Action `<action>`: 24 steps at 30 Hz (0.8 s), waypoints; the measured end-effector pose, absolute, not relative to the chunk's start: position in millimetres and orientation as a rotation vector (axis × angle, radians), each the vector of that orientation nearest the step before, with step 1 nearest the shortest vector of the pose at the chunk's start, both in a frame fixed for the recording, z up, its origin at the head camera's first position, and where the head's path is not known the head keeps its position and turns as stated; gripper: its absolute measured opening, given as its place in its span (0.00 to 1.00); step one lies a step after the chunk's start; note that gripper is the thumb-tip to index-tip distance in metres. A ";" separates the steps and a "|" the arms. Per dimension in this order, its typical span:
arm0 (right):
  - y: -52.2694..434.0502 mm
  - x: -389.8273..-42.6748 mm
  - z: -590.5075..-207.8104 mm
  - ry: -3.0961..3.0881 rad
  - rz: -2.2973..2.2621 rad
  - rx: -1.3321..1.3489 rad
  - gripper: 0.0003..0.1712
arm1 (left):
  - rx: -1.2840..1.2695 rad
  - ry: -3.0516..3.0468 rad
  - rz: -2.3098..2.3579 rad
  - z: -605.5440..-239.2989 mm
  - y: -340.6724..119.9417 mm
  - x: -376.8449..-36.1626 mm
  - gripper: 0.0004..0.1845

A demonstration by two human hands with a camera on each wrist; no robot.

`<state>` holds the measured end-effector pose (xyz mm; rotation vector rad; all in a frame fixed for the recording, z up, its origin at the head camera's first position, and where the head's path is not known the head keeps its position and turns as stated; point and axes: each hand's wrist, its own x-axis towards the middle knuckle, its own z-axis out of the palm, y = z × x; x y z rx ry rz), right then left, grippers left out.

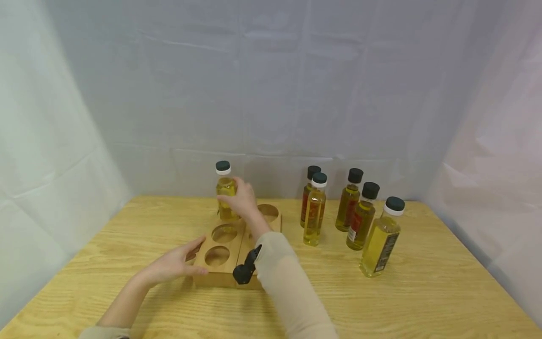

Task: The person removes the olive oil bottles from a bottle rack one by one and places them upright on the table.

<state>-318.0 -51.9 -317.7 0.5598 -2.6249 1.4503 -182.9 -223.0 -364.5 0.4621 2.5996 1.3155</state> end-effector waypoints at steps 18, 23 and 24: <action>-41.4 -312.0 -314.9 -2.513 1.491 0.446 0.36 | 0.458 2.566 1.337 -361.5 -225.6 -179.7 0.52; -34.3 -316.4 -307.2 -2.455 1.578 0.462 0.36 | 0.450 2.580 1.336 -361.8 -226.4 -179.9 0.53; -32.6 -316.4 -305.0 -2.450 1.591 0.458 0.36 | 0.450 2.584 1.334 -362.0 -226.5 -179.8 0.53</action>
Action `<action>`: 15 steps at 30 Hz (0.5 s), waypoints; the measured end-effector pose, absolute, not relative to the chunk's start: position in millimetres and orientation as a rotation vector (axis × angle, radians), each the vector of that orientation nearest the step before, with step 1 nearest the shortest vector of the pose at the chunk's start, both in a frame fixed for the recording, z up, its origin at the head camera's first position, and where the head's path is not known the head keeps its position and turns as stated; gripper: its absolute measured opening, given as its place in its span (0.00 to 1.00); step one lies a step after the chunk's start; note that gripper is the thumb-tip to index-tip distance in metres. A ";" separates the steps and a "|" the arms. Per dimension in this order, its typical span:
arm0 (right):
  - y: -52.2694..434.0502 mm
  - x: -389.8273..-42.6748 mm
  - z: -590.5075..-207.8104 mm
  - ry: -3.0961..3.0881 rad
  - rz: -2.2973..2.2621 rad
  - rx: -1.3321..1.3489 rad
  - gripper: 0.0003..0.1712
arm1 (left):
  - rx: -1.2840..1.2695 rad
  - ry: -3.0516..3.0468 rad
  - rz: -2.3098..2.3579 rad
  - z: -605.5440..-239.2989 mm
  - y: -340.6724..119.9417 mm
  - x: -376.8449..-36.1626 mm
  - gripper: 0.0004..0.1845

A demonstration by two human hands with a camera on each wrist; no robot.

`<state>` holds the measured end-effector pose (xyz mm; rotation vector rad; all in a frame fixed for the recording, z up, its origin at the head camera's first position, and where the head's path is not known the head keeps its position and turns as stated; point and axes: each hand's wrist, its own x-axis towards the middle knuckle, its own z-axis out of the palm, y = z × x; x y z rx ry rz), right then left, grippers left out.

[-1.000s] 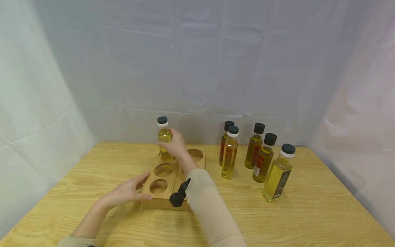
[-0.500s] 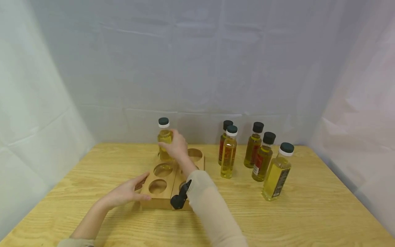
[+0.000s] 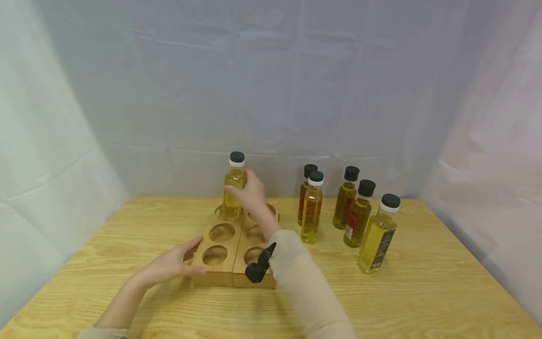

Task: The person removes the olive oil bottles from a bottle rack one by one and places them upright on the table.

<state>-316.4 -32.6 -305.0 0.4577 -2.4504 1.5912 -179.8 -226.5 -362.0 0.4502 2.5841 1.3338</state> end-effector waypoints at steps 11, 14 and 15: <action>-6.5 -310.6 -282.5 -2.453 1.586 0.497 0.39 | 0.472 2.592 1.323 -363.2 -226.4 -181.9 0.53; 1.3 -306.6 -278.8 -2.463 1.578 0.507 0.39 | 0.468 2.586 1.328 -362.7 -226.4 -182.5 0.53; 4.1 -304.9 -278.0 -2.466 1.577 0.513 0.39 | 0.462 2.583 1.331 -362.6 -226.4 -182.6 0.53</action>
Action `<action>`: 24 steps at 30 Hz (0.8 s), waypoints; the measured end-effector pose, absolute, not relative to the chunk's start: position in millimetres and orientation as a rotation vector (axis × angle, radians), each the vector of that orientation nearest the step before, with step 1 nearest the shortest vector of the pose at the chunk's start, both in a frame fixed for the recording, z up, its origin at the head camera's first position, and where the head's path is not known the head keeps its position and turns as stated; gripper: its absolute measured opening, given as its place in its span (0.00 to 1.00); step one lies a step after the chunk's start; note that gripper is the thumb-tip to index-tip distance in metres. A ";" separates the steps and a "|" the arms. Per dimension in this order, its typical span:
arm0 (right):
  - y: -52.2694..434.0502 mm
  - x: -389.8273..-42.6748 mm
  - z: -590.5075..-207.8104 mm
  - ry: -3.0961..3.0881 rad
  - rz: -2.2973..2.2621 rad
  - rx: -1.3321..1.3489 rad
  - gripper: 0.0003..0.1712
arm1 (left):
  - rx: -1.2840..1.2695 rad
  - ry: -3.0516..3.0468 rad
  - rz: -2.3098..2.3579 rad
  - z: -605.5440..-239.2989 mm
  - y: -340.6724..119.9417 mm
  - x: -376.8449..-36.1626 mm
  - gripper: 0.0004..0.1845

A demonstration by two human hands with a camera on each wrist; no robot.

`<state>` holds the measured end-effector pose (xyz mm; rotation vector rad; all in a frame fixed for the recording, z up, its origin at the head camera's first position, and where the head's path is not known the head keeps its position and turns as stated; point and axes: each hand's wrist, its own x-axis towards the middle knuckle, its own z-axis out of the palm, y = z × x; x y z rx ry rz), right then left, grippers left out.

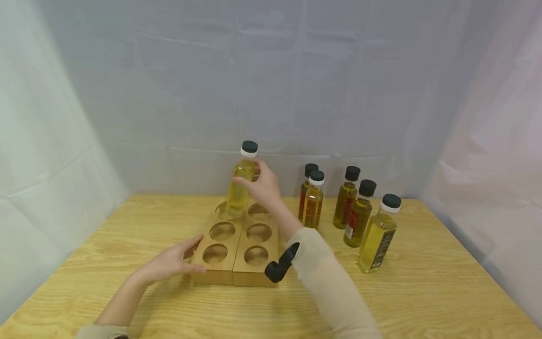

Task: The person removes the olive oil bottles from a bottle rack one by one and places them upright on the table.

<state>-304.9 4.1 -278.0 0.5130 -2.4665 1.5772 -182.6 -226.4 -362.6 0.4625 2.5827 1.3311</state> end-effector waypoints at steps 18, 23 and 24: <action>64.5 -273.6 -268.5 -2.590 1.481 0.585 0.47 | 0.419 2.576 1.358 -363.6 -225.7 -181.0 0.54; 84.9 -265.8 -267.0 -2.609 1.462 0.573 0.47 | 0.448 2.578 1.350 -362.7 -226.0 -180.8 0.53; 89.3 -264.5 -267.2 -2.616 1.456 0.572 0.47 | 0.453 2.579 1.346 -362.4 -225.9 -180.4 0.53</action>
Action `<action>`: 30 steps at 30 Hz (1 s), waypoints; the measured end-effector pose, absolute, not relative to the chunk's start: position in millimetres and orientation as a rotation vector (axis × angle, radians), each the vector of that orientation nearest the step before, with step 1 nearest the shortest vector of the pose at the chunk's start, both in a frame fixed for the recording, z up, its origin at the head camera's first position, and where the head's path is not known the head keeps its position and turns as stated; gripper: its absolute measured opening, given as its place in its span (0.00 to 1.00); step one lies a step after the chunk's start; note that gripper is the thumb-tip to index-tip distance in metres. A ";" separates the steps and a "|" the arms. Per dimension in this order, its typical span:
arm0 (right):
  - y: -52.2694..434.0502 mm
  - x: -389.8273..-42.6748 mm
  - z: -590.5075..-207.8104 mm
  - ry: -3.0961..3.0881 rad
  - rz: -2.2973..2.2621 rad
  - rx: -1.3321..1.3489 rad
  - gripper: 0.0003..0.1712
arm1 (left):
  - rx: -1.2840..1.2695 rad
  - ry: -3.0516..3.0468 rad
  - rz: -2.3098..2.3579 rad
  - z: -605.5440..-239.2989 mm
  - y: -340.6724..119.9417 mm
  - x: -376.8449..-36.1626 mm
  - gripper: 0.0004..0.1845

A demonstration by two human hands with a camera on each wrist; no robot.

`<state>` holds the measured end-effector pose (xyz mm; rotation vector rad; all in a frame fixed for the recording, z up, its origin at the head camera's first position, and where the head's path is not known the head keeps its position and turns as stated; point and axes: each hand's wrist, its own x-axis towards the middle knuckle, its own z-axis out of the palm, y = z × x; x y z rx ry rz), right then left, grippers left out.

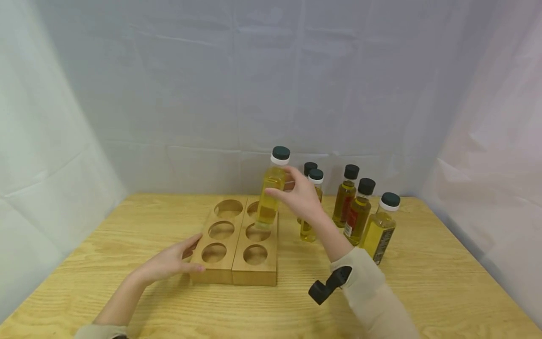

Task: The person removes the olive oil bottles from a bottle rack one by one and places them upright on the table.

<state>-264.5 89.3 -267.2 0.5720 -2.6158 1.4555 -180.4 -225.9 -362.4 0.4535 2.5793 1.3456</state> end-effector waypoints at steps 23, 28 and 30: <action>165.9 -238.3 -290.8 -2.686 1.399 0.419 0.52 | 0.438 2.590 1.325 -363.2 -223.7 -181.2 0.54; 175.6 -236.2 -304.0 -2.690 1.409 0.389 0.52 | 0.433 2.591 1.316 -363.3 -224.4 -180.6 0.54; 178.4 -235.7 -308.3 -2.698 1.381 0.390 0.52 | 0.435 2.598 1.311 -363.4 -224.6 -180.6 0.54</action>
